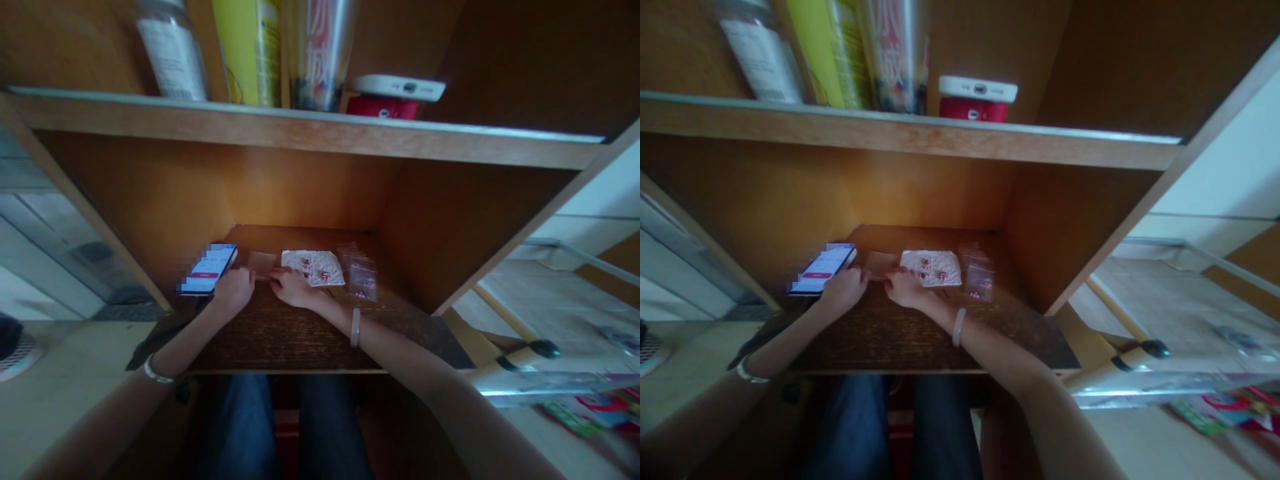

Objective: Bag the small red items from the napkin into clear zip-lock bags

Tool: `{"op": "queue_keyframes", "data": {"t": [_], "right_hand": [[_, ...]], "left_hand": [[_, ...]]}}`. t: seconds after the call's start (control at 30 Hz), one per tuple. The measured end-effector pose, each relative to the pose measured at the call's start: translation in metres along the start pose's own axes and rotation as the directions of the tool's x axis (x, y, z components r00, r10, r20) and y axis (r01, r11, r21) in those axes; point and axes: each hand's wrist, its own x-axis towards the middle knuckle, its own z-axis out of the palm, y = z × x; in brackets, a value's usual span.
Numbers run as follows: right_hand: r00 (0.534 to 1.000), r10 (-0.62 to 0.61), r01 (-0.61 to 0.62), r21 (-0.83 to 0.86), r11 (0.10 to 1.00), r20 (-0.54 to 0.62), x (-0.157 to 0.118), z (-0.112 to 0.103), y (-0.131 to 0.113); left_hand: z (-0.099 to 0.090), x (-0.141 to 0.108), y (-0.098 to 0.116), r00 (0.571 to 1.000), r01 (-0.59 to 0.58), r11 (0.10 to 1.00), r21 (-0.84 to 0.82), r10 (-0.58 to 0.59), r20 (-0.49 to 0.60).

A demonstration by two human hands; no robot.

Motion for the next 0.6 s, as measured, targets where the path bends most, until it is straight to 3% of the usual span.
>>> {"op": "queue_keyframes", "data": {"t": [0.37,0.6], "right_hand": [[0.998,-0.048,0.05,-0.047,0.998,0.039,-0.0034,-0.0027,-0.0059],[0.999,-0.018,0.019,-0.035,0.999,0.036,-0.0002,0.005,-0.0025]], "left_hand": [[0.0042,0.0016,0.0,0.999,0.012,0.999,0.045,-0.014,0.04],[0.0048,0.0057,-0.0018,0.999,0.022,0.999,0.034,-0.023,0.032]]}}
